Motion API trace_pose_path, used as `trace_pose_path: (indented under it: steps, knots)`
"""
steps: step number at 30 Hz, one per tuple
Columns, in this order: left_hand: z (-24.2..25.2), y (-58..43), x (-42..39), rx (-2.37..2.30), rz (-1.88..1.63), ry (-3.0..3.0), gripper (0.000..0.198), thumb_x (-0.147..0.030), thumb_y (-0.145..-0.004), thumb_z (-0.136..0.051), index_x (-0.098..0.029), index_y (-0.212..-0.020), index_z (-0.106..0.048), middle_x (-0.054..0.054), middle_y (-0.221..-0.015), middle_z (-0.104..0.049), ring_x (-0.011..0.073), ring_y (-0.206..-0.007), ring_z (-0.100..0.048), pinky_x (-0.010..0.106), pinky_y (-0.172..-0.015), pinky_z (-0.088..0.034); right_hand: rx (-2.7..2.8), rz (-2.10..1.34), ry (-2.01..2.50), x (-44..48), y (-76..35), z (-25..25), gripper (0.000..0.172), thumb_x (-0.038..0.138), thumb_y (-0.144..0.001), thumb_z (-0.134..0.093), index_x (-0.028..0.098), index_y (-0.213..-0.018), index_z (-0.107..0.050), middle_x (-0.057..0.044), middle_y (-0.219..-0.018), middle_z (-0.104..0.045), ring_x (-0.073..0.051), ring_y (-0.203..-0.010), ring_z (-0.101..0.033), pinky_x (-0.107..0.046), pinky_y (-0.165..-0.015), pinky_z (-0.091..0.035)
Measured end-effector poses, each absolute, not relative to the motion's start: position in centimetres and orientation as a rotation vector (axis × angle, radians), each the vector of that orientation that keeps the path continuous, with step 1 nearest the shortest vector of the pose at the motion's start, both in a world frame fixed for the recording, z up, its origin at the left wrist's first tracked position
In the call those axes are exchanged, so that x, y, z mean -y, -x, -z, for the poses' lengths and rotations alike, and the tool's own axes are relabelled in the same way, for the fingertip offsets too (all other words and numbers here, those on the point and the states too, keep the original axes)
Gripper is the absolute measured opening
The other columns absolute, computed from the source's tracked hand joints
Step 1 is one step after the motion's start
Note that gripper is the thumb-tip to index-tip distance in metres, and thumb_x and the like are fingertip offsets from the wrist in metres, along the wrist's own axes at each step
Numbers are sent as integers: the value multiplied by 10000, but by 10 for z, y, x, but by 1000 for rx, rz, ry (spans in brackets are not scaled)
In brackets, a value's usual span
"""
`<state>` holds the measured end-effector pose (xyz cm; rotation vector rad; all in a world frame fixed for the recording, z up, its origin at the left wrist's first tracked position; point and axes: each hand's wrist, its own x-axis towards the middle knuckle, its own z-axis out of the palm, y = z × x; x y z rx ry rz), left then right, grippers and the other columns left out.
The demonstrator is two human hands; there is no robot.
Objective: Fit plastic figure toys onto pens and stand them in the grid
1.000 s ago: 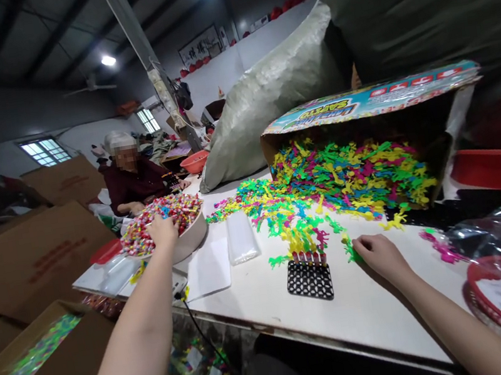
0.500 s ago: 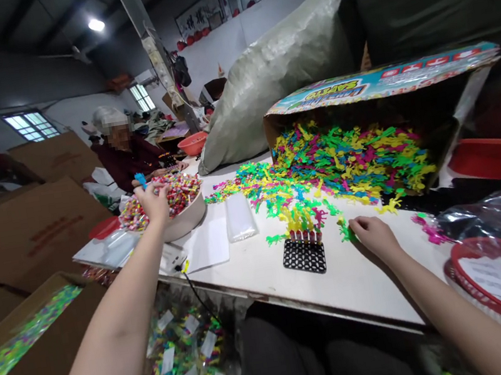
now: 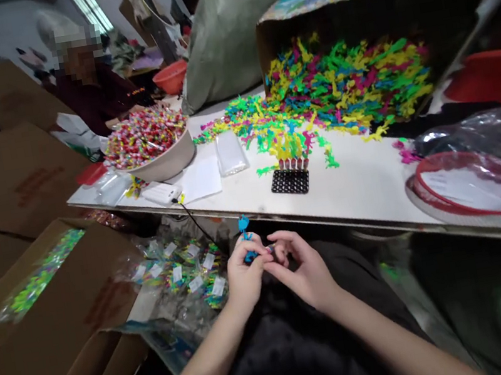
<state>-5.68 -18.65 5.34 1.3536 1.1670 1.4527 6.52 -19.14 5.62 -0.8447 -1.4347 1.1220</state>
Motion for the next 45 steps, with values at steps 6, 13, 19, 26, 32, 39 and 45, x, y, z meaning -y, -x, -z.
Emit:
trace_pose_path:
  steps: [6,13,19,26,32,39,45]
  knots:
    - [-38,46,211,-1002,-1399,-1112,218,-305,-666,-678,-156,-633,-522,-11,-723,-468,100,-691,-467,208,-666,-382,1476,-982,968,212,-81,-42,106,260,-728,-629,216,-820,-602,-31,-854,-506,-146,-808,-500,-268,-688,-417]
    - [-43,35,233,-987,-1446,-944,438,-434,-784,-528,-291,-1177,-398,-43,-670,-475,42,-477,-370,150,-484,-324,1108,-1362,943,227,-92,-41,170,281,-716,-635,214,-845,-547,21,-714,-560,-98,-635,-514,-222,-604,-420]
    - [-47,40,239,-1118,-1269,-999,284,-378,-736,-605,-154,-898,-541,-38,-521,-535,30,-394,-387,127,-401,-290,730,-1524,978,224,-108,-58,236,273,-609,-730,203,-800,-608,20,-730,-614,-69,-615,-525,-173,-579,-416]
    - [-54,41,247,-1255,-1242,-1175,211,-308,-650,-683,-137,-766,-640,47,-732,-653,103,-535,-575,178,-457,-448,500,-1648,795,229,-105,-62,233,348,-614,-725,174,-741,-637,-10,-688,-629,-86,-541,-547,-188,-484,-466]
    - [-51,45,244,-1309,-1299,-1363,158,-252,-659,-679,-173,-797,-681,44,-784,-662,122,-609,-598,217,-559,-492,454,-1696,749,229,-99,-61,219,352,-656,-697,165,-745,-625,-4,-676,-588,-101,-581,-549,-185,-426,-494]
    - [-54,48,242,-1329,-1338,-1493,134,-215,-646,-688,-184,-776,-694,50,-774,-673,156,-712,-607,268,-675,-501,421,-1735,717,229,-96,-59,242,397,-685,-662,171,-744,-599,0,-725,-557,-90,-619,-536,-183,-475,-520]
    - [-53,49,241,-1329,-1328,-1488,115,-208,-663,-676,-189,-775,-693,40,-769,-669,149,-703,-603,262,-667,-492,432,-1732,764,229,-95,-61,247,395,-681,-665,170,-748,-589,-7,-721,-560,-97,-648,-545,-166,-477,-517]
